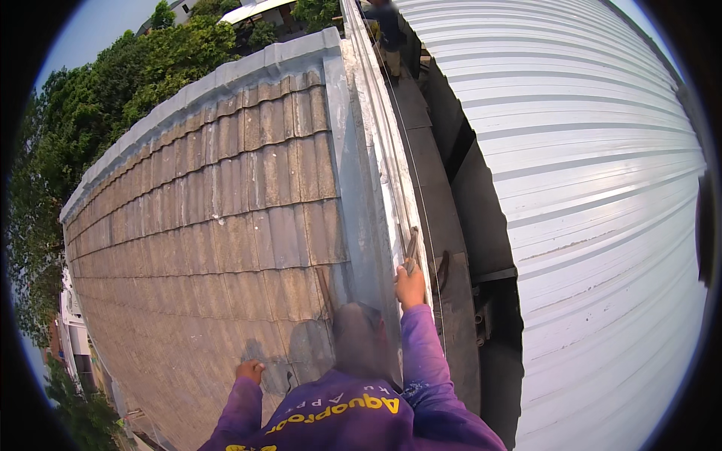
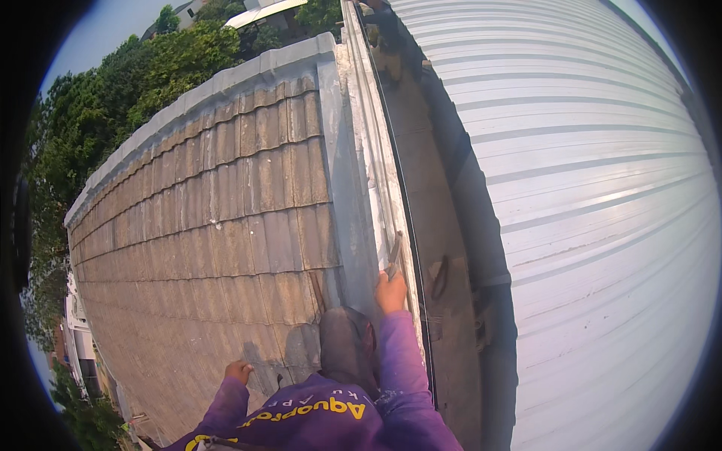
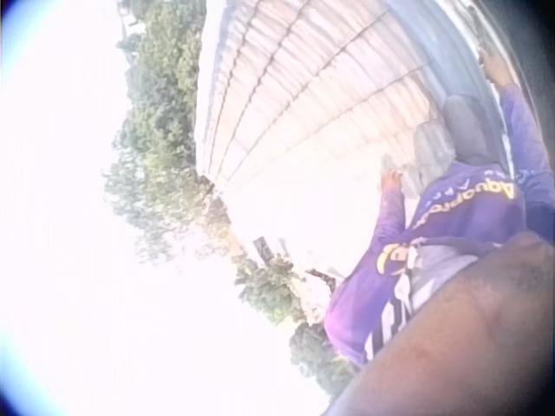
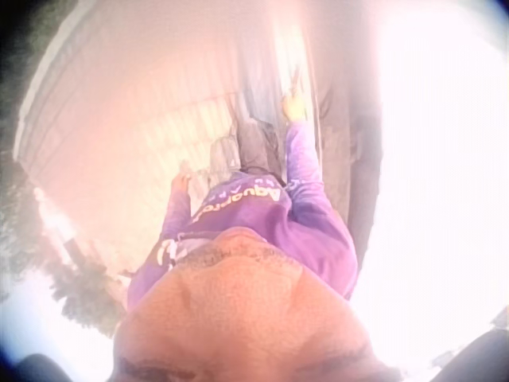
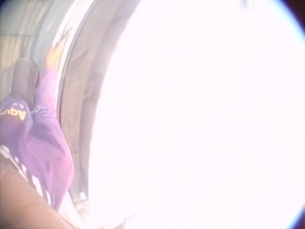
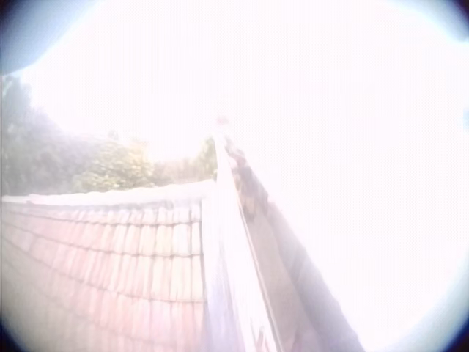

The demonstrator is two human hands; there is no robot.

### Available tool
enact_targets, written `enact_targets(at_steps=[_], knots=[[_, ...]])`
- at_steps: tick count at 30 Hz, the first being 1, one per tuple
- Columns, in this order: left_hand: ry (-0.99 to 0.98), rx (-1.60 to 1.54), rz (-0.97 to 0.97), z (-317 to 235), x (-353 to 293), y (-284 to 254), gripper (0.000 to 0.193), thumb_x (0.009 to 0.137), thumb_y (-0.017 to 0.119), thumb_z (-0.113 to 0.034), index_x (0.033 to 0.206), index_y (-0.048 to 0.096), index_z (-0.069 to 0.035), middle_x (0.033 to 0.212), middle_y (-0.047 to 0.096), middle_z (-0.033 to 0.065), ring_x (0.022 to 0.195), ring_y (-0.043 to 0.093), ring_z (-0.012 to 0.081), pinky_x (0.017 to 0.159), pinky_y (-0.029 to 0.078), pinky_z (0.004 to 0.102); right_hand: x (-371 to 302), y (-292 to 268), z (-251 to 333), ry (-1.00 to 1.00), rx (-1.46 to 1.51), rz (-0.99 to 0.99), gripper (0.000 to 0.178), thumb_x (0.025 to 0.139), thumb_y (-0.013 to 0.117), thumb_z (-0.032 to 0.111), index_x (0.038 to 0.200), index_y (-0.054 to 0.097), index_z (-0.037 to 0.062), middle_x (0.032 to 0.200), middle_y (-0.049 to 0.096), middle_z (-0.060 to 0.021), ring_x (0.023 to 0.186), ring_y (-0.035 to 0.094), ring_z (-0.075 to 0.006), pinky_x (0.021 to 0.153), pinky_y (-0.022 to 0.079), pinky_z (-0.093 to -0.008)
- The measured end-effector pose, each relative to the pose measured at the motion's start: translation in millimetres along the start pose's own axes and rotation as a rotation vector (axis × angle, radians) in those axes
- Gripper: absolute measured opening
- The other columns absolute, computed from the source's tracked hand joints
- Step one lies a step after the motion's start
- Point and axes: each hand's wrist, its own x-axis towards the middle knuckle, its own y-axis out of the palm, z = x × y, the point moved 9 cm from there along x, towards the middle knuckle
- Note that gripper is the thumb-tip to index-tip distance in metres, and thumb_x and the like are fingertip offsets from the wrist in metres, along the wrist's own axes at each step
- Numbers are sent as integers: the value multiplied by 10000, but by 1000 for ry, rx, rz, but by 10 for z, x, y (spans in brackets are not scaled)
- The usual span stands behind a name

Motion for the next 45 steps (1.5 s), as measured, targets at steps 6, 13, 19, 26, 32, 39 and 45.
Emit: enact_targets(at_steps=[6, 13, 19, 26, 32, 39, 45], knots=[[-100, -159, -22, -280, 582, -219, 234, 922, 705, -278, 919, 821, -74, 954, 758, 221, 911, 742, 371, 844, 559, 457, 560, 376, 187, 289, 249, -108, 232, 1004, 584, 117, 1206, 611, 8, 670, 593, -83, 450, 573, -189, 382, 427, -361], [-57, -75, 97, -539, 1669, -325, 210, 892, 678, -251, 909, 820, -97, 941, 752, 221, 902, 735, 380, 839, 559, 483, 784, 398, 525, 398, 219, -64, 24, 990, 540, 86, 1014, 538, 84, 652, 521, -26, 427, 470, -146, 376, 367, -339], [32, -423, -84, -2335, 2903, -1641, 241, 929, 623, -212, 1025, 799, -79, 884, 755, 158, 789, 727, 297, 769, 560, 437, 1131, -14, 1120, 477, -17, 78, 60, 971, 582, 84, 1029, 595, 89, 696, 556, -15, 517, 534, -141, 428, 406, -334], [37, -411, -171, -3427, 2678, -2731, 223, 1010, 571, -135, 1091, 761, -51, 782, 703, 83, 721, 672, 203, 710, 529, 370, 1653, 157, 2085, 519, 52, 292, 163, 985, 612, 121, 1145, 582, 134, 702, 595, -50, 467, 544, -161, 397, 410, -356], [-274, -275, -100, -1955, 2897, -1907, 261, 975, 569, -151, 1078, 796, -73, 1015, 774, 153, 981, 740, 327, 890, 567, 444, 2629, 532, 1914, 364, -185, 236, 310, 992, 631, 201, 1274, 603, 76, 776, 685, -126, 526, 637, -247, 470, 498, -446], [-451, -358, -105, -3353, 3936, -2604, 310, 986, 568, -82, 1284, 566, -168, 992, 703, 276, 997, 681, 473, 846, 521, 543, 3842, 1236, 2781, 62, -882, 123, 548, 1034, 565, 490, 1228, 591, -22, 1085, 720, -313, 1086, 674, -514, 943, 523, -546], [-521, -384, -86, -3198, 4075, -1571, 176, 959, 568, -78, 1028, 727, -103, 978, 741, 200, 977, 710, 397, 884, 547, 463, 4722, 1930, 3302, -293, -1116, 30, 412, 1026, 626, 331, 1127, 520, -53, 1114, 604, -290, 1057, 630, -476, 907, 494, -561]])
